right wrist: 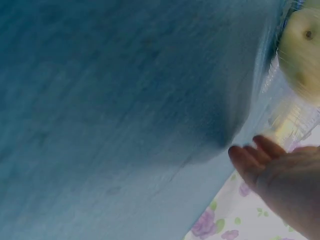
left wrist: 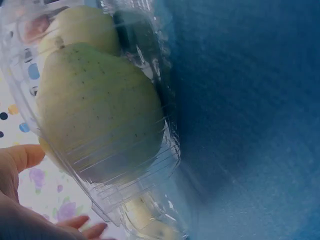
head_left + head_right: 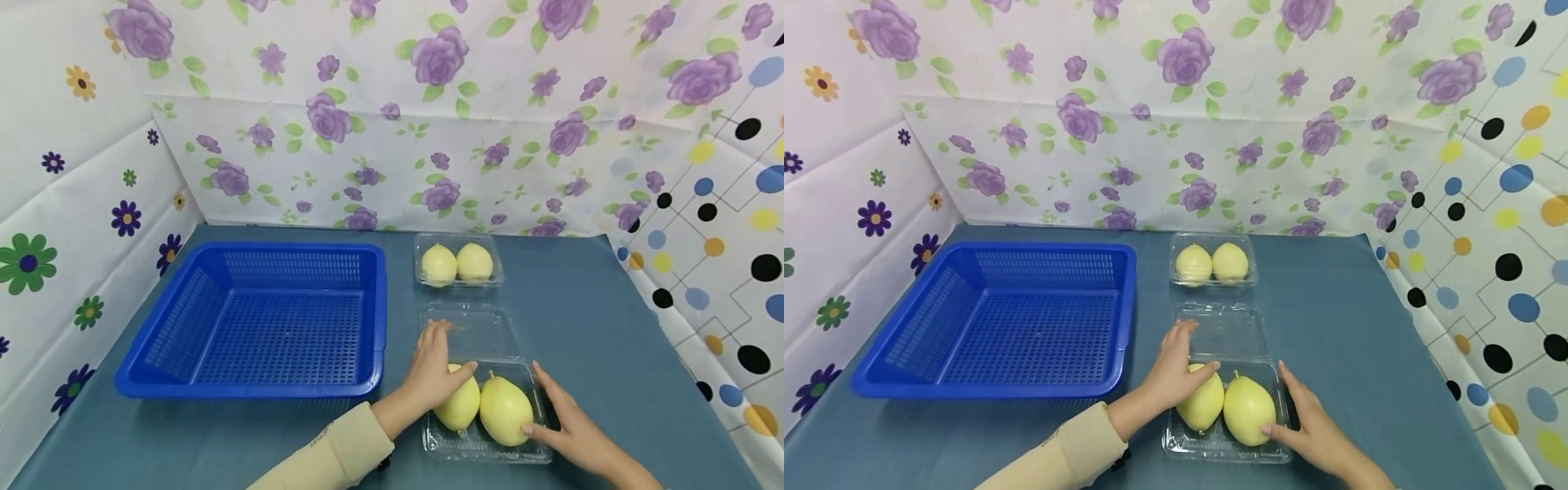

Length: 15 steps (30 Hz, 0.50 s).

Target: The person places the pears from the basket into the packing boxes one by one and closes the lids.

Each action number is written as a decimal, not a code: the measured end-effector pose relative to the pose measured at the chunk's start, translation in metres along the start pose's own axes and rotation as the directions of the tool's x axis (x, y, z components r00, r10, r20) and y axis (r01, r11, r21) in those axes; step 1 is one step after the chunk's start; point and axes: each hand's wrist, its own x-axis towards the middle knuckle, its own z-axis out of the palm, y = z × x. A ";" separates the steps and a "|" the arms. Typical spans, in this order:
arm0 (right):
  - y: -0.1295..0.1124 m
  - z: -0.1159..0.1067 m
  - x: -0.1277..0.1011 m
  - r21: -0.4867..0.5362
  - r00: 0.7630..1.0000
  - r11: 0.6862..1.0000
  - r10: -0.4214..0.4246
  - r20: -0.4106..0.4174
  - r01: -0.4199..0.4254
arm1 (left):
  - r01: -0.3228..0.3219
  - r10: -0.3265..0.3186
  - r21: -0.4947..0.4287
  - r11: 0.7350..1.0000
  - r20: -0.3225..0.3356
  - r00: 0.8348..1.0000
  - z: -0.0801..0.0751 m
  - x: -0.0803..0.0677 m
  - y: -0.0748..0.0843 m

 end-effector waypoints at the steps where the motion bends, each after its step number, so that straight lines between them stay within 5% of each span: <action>1: -0.001 0.000 0.001 -0.028 1.000 1.000 0.007 -0.026 -0.008 | 0.020 -0.020 -0.010 1.000 -0.019 1.000 0.000 0.000 -0.001; 7: -0.006 -0.003 0.009 -0.101 0.993 0.994 0.037 -0.115 -0.049 | 0.125 -0.135 -0.106 0.987 -0.099 0.986 0.000 0.000 -0.011; 15: -0.015 -0.006 0.023 -0.044 0.989 0.992 0.116 -0.088 -0.120 | 0.254 -0.279 -0.268 0.929 -0.062 0.958 -0.002 -0.001 -0.019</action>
